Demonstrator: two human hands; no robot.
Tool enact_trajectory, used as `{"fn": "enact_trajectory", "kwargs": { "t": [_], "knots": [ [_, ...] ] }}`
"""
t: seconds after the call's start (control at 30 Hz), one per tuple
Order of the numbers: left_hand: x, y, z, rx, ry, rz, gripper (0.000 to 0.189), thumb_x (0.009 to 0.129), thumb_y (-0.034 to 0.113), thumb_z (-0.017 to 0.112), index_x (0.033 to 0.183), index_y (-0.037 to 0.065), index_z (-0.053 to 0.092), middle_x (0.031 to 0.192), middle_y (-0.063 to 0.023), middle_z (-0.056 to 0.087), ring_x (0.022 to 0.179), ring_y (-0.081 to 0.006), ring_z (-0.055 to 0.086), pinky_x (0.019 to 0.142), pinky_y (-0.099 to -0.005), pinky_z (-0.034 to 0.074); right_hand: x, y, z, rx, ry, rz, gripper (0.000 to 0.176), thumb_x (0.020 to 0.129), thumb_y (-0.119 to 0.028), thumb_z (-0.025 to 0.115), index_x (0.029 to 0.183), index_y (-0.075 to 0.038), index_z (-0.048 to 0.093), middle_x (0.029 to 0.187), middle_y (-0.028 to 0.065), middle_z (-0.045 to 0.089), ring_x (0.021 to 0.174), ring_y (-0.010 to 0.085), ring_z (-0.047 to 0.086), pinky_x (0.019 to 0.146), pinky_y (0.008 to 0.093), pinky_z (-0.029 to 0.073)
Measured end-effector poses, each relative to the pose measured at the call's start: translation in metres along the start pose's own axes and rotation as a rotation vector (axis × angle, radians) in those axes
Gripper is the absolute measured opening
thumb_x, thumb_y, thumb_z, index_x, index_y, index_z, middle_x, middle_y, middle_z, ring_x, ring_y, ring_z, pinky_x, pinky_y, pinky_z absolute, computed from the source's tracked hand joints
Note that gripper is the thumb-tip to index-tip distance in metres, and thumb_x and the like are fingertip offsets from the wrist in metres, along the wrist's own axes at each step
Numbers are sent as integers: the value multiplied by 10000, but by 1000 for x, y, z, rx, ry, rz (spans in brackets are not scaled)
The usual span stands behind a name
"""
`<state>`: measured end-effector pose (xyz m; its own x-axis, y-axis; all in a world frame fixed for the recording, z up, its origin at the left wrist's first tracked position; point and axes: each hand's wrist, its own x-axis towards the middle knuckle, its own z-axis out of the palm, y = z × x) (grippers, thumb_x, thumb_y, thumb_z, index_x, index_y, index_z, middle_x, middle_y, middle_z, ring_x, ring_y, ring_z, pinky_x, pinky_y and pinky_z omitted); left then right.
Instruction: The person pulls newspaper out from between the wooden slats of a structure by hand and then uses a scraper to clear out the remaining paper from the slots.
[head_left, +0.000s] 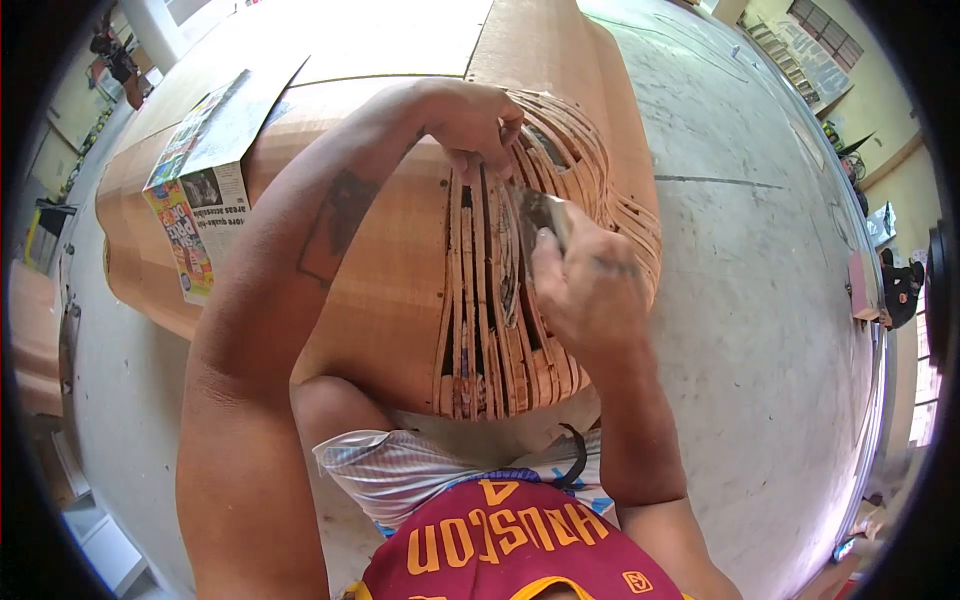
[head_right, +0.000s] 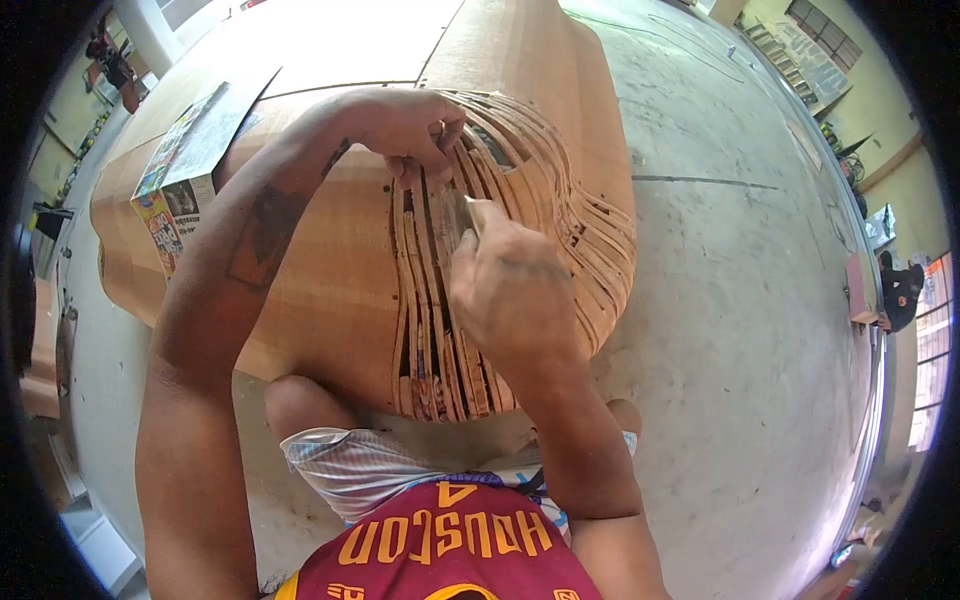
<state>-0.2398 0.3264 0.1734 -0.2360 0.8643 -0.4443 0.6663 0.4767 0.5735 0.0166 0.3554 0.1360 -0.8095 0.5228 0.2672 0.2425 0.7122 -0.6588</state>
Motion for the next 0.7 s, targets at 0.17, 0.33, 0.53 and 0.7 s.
{"fn": "enact_trajectory", "kwargs": {
  "t": [0.17, 0.33, 0.53, 0.7],
  "knots": [
    [-3, -9, 3, -163, 93, -37, 248, 923, 211, 756, 1095, 55, 668, 786, -46, 724, 751, -198, 808, 612, -289, 660, -7, -14, -17, 27, 8, 11, 295, 1008, -122, 617, 1229, 59, 694, 944, 315, 745, 914, 469, 749, 855, 538, 583],
    [-4, -10, 5, -157, 136, -25, 241, 922, 266, 753, 1057, 71, 708, 764, -17, 711, 714, -181, 799, 581, -278, 650, 8, 7, 25, -23, -2, 11, 294, 1010, -125, 621, 1229, 57, 695, 940, 307, 747, 907, 470, 750, 841, 542, 585],
    [-4, -9, 16, -42, 257, 33, 304, 948, 309, 776, 992, 27, 671, 763, -51, 725, 608, -162, 752, 502, -280, 608, -15, 27, -8, 196, 59, 94, 222, 1025, -130, 598, 1135, 30, 707, 888, 294, 727, 838, 465, 732, 798, 527, 564],
    [-24, -2, 74, 285, 634, 102, 502, 895, 480, 864, 1107, 73, 660, 1000, -159, 723, 883, -218, 727, 743, -424, 597, -46, 60, 4, 256, 43, 125, 221, 1028, -146, 607, 1124, 29, 704, 901, 290, 724, 875, 489, 713, 801, 516, 550]
  ]
}}
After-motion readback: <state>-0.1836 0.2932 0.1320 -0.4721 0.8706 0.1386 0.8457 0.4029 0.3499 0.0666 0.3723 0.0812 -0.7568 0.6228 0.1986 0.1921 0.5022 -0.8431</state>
